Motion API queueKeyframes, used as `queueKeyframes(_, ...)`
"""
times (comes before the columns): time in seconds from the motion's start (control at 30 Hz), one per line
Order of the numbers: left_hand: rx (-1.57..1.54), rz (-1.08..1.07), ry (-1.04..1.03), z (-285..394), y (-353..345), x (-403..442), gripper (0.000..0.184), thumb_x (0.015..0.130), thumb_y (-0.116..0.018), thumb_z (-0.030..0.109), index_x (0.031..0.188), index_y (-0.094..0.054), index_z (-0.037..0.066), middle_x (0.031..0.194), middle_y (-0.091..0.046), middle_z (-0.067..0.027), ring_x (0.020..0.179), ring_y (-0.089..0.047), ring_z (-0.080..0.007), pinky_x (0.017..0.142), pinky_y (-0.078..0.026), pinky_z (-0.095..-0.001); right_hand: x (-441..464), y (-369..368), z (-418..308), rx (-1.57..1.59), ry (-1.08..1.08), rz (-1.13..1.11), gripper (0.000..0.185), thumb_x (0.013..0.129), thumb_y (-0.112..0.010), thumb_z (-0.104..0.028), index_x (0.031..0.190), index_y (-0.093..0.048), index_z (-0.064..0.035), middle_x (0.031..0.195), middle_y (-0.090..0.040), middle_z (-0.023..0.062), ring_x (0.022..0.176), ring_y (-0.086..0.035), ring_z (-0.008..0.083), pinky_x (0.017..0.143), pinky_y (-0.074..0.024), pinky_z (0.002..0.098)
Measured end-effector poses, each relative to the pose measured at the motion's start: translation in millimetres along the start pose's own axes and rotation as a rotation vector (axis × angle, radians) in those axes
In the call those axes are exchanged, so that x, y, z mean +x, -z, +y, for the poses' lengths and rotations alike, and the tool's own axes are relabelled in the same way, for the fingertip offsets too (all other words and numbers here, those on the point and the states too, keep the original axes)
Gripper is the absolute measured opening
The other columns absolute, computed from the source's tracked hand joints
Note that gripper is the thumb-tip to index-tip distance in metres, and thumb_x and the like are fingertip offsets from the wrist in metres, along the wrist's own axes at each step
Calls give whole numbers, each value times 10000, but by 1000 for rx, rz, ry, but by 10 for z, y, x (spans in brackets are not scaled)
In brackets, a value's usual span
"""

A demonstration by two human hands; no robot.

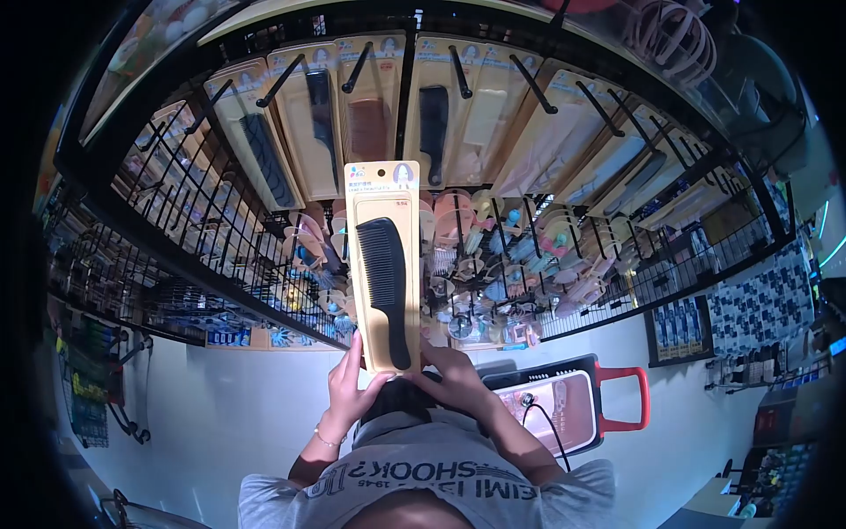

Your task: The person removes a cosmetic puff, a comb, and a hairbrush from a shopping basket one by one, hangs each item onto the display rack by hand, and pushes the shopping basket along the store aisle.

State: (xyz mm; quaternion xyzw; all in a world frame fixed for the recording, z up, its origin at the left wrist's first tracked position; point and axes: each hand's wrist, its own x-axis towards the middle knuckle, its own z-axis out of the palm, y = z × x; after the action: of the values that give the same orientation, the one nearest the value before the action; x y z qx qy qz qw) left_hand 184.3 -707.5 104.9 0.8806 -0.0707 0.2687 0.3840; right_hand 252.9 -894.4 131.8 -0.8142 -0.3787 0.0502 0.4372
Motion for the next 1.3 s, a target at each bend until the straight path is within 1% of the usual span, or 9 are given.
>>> queueKeyframes(0.13,-19,16,-3,7,5,-24,796,654,-754,164,1281,-328,-79,999,-580,-214,801,-615,-278,662,-504,-311,3,-18,-13,-29,9,-16,624,729,-677,-146,1236,-381,65,779,-615,134,700,-613,278,649,-474,335)
queueKeyframes(0.47,-60,28,61,44,100,-110,815,628,-748,71,1293,-299,-75,994,-577,-207,821,-617,-298,676,-511,-325,15,-115,-119,29,-76,-73,638,734,-662,-134,1263,-352,42,801,-615,145,727,-616,275,653,-477,335)
queueKeyframes(0.53,-78,46,74,81,94,-150,817,628,-740,51,1301,-293,-66,991,-576,-203,816,-617,-297,669,-511,-324,18,-120,-192,45,-159,-46,581,730,-665,-137,1230,-411,15,796,-615,145,737,-617,270,658,-475,333)
queueKeyframes(0.73,-178,86,128,226,81,-281,810,651,-711,16,1331,-272,-19,1018,-569,-189,814,-621,-272,666,-508,-315,-116,-83,-279,93,-95,-32,393,723,-664,-94,1089,-538,-20,779,-609,146,716,-613,259,668,-466,330)
queueKeyframes(0.8,-181,105,93,324,106,-318,759,688,-701,70,1313,-285,-40,952,-562,-197,789,-612,-311,643,-499,-341,-205,-102,-409,111,-118,11,390,724,-662,-86,1087,-537,-18,777,-607,145,712,-610,260,666,-465,330)
queueKeyframes(0.93,-189,81,61,500,87,-512,750,699,-692,72,1314,-279,-43,993,-549,-211,831,-601,-324,678,-493,-348,-531,-84,-543,56,-60,72,410,729,-659,-78,1110,-521,-22,787,-600,148,706,-601,270,652,-461,329)
queueKeyframes(1.07,-211,7,79,778,63,-768,742,718,-674,72,1324,-261,-44,1024,-541,-213,869,-593,-321,711,-484,-344,-1032,-131,-601,-86,-127,92,420,775,-629,-184,1142,-492,-32,805,-603,144,751,-595,298,672,-459,368)
queueKeyframes(1.1,-230,-17,92,855,57,-838,742,724,-669,72,1328,-254,-44,1028,-541,-211,874,-593,-317,715,-483,-340,-1155,-119,-637,-76,-146,78,529,746,-655,-156,1211,-443,-17,871,-611,148,784,-594,309,682,-461,348)
queueKeyframes(1.3,-235,-185,91,1159,107,-1100,750,733,-665,83,1340,-239,-30,1022,-545,-193,872,-595,-299,703,-483,-329,-1716,-247,-760,100,-305,160,544,755,-642,-115,1237,-416,-2,873,-607,159,756,-605,263,677,-465,330)
